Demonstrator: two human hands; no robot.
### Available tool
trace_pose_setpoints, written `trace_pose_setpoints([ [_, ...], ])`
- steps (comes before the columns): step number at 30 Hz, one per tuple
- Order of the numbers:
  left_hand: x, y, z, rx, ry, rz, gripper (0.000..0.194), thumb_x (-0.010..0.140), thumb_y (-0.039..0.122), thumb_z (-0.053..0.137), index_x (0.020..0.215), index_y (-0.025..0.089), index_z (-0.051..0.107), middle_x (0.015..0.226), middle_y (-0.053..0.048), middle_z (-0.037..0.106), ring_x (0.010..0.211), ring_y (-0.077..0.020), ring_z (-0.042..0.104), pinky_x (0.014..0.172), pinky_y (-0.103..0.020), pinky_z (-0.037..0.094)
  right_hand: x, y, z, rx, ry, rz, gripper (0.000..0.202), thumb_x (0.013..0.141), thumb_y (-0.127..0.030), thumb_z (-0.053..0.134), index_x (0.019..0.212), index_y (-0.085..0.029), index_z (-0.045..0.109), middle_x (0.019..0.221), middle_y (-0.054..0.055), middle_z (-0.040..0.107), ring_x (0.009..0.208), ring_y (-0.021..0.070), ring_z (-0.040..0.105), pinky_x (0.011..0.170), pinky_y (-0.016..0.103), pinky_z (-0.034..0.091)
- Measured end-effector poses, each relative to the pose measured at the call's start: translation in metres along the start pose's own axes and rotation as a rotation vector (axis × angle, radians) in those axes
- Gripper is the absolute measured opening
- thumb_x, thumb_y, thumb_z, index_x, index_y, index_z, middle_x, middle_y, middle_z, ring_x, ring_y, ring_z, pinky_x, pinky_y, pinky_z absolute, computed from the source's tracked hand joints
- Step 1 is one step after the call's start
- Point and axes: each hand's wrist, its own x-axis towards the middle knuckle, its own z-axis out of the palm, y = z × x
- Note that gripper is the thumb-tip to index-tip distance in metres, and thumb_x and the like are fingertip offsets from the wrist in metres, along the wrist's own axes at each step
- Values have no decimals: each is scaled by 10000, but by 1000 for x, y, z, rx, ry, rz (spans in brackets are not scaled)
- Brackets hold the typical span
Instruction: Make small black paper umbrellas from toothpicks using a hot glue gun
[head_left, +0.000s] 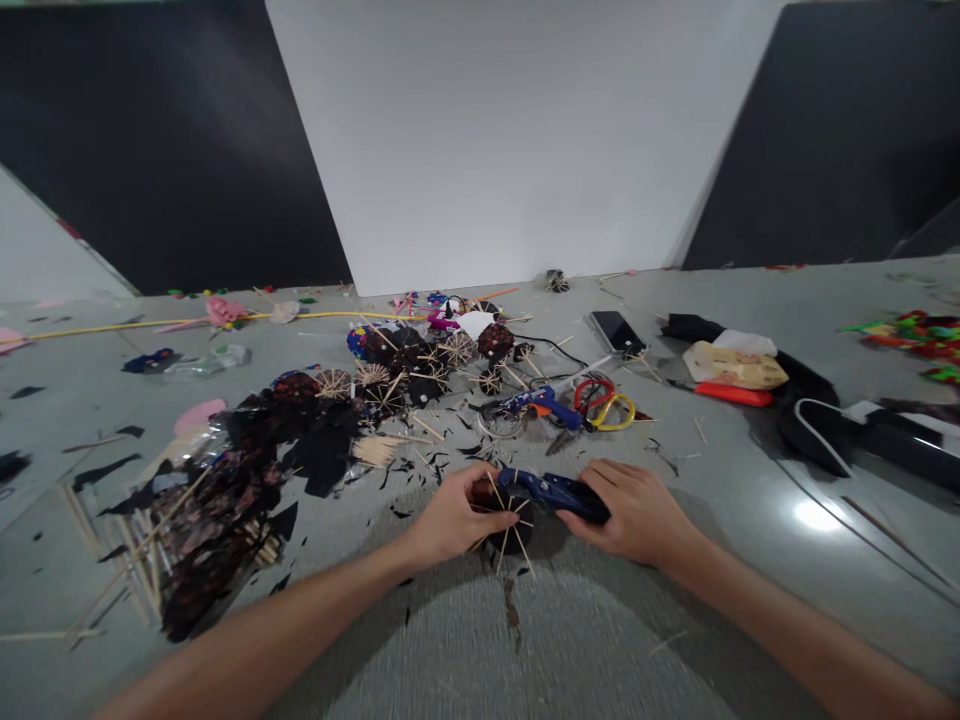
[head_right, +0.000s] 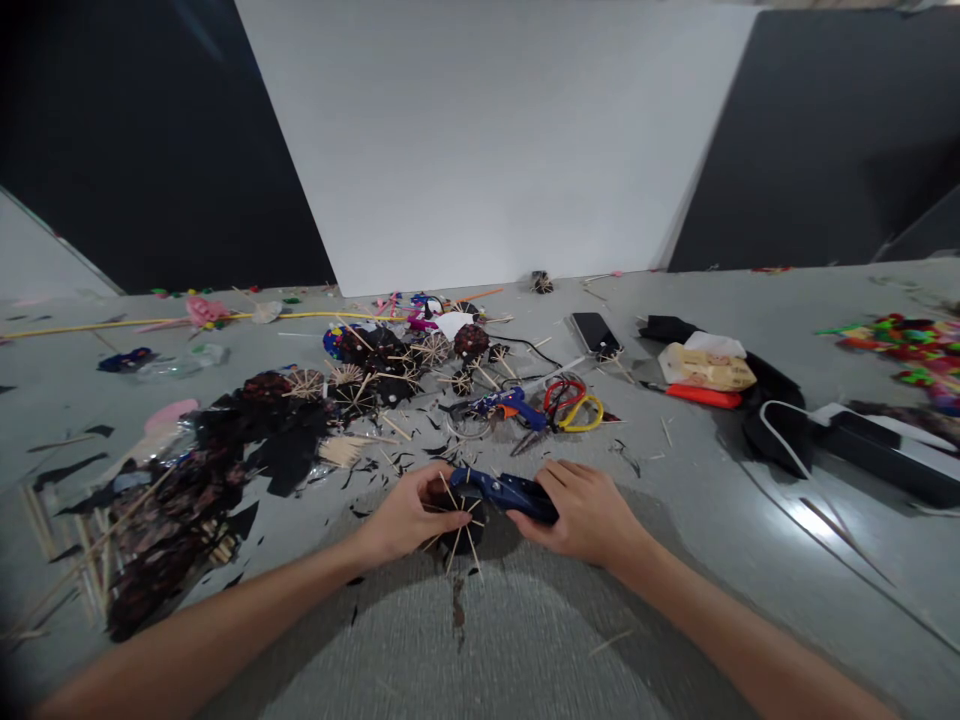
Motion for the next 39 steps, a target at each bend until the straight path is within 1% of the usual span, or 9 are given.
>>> trace_pose_setpoints([
  [4,1,-3,0,-17,25,31,465,707,428,921,851,180,555,835,3,639,754,-121,583,716,-253,456,1,0,-1,7,-9,-2,364,976,-517,613,819,-188,607,771,47,669,678,187,638,664,319,400],
  [15,1,0,1,-26,30,25,434,708,392,919,850,176,571,809,11,639,724,-112,573,702,-247,452,-2,-1,0,-27,-14,-16,387,985,-526,590,795,-189,596,733,39,658,653,188,642,644,326,372],
  [23,1,-1,0,-36,30,43,446,702,394,922,833,178,554,774,27,590,698,-98,534,673,-235,425,-5,0,6,-51,-57,24,384,974,-523,604,783,-189,610,720,49,699,634,192,668,621,319,342],
  [30,1,1,1,-26,11,41,430,710,422,918,859,168,605,830,-9,660,734,-120,586,722,-262,472,-5,1,8,-25,-82,34,367,977,-499,598,767,-198,598,706,41,703,606,183,662,595,314,323],
  [39,2,0,0,-8,18,50,433,712,450,921,862,159,638,843,-17,679,758,-134,614,736,-269,483,-3,-2,4,-52,-86,41,354,973,-490,592,762,-205,590,693,32,701,603,186,669,594,320,322],
])
